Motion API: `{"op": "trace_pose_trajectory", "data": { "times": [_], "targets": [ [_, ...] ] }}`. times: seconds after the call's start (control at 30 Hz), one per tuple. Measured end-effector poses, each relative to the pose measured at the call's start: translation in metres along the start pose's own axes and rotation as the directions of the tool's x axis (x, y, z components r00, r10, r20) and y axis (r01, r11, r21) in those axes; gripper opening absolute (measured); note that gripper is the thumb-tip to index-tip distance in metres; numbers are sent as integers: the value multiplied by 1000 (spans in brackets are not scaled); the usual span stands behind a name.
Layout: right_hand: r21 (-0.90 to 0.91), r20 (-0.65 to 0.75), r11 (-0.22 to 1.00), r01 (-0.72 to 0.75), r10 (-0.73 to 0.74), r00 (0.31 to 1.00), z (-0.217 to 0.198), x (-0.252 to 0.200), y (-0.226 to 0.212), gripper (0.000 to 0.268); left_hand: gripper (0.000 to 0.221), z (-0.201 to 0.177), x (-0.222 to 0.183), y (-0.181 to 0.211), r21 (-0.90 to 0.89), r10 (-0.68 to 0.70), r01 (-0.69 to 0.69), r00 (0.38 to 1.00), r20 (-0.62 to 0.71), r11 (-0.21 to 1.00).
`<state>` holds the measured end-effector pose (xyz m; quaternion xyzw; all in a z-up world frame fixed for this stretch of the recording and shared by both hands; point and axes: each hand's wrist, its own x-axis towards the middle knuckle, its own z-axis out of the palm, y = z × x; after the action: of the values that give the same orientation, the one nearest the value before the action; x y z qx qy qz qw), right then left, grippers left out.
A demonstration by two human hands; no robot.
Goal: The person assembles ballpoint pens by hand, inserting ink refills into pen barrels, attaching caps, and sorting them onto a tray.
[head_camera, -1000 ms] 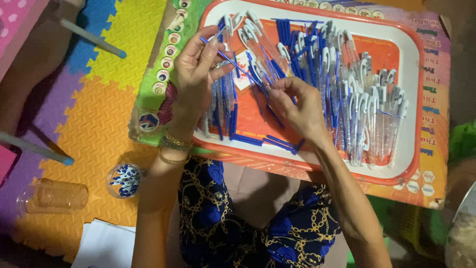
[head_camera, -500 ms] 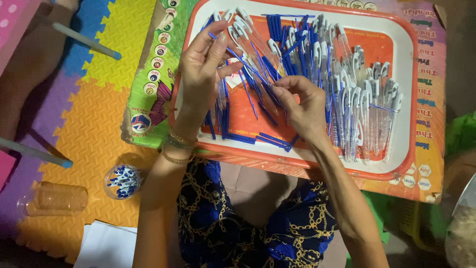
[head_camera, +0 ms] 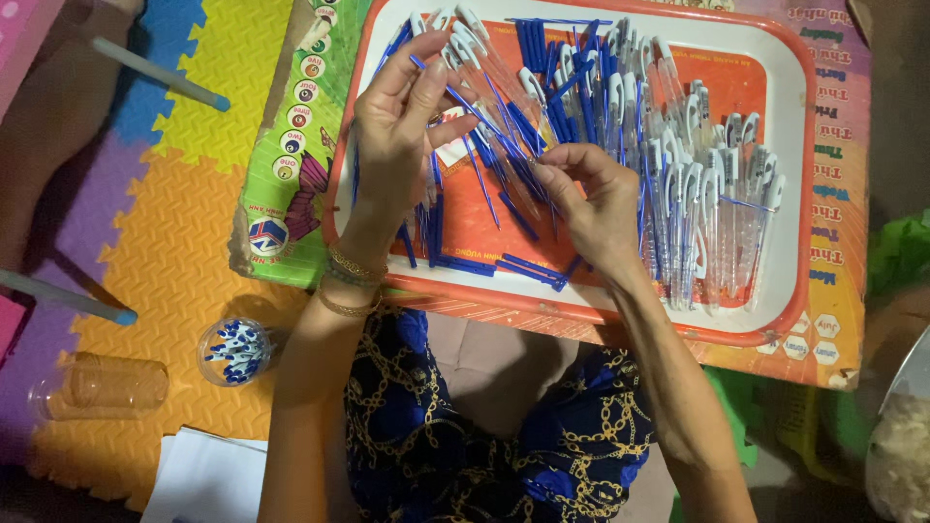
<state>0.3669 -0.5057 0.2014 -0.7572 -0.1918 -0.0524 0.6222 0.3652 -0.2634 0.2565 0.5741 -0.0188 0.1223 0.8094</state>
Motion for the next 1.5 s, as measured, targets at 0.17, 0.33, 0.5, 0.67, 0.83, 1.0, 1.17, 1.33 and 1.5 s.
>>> {"op": "trace_pose_trajectory", "data": {
  "times": [0.17, 0.33, 0.5, 0.67, 0.83, 1.0, 1.17, 1.33, 1.5],
  "targets": [
    [65, 20, 997, -41, 39, 999, 0, -2, 1, 10, 37, 9, -3, 8, 21, 14, -15, 1000, 16, 1000],
    [228, 58, 970, -87, 75, 995, 1, -4, -3, 16, 41, 6, 5, 4, 18, -5, 4, 1000, 12, 1000],
    [197, 189, 968, -155, 118, 975, -5, -5, 4, 24, 45, 9, 7, 17, 125, -22, 6, 992, 128, 992],
    [196, 207, 962, -190, 148, 967, -6, -5, -7, 20, 48, 16, 13, 19, 192, 1, -47, 973, 231, 980],
    [226, 203, 960, -163, 118, 972, -8, -6, -11, 18, 46, 25, 12, 18, 221, -33, -32, 958, 283, 975],
    [293, 286, 928, -230, 145, 947, -15, -2, -18, 24, 40, 31, 16, 3, 211, -37, -47, 924, 380, 976],
    [164, 383, 952, -257, 178, 906, -22, 8, -36, 12, 39, 47, 25, -11, 313, -152, 26, 910, 386, 949],
    [-67, 343, 973, -222, 231, 911, -27, 15, -33, 9, 39, 47, 32, -42, 238, -134, 25, 880, 455, 971],
    [51, 326, 960, -277, 246, 913, -27, 18, -26, 15, 36, 49, 27, -42, 450, -42, -201, 880, 474, 870]
  ]
}}
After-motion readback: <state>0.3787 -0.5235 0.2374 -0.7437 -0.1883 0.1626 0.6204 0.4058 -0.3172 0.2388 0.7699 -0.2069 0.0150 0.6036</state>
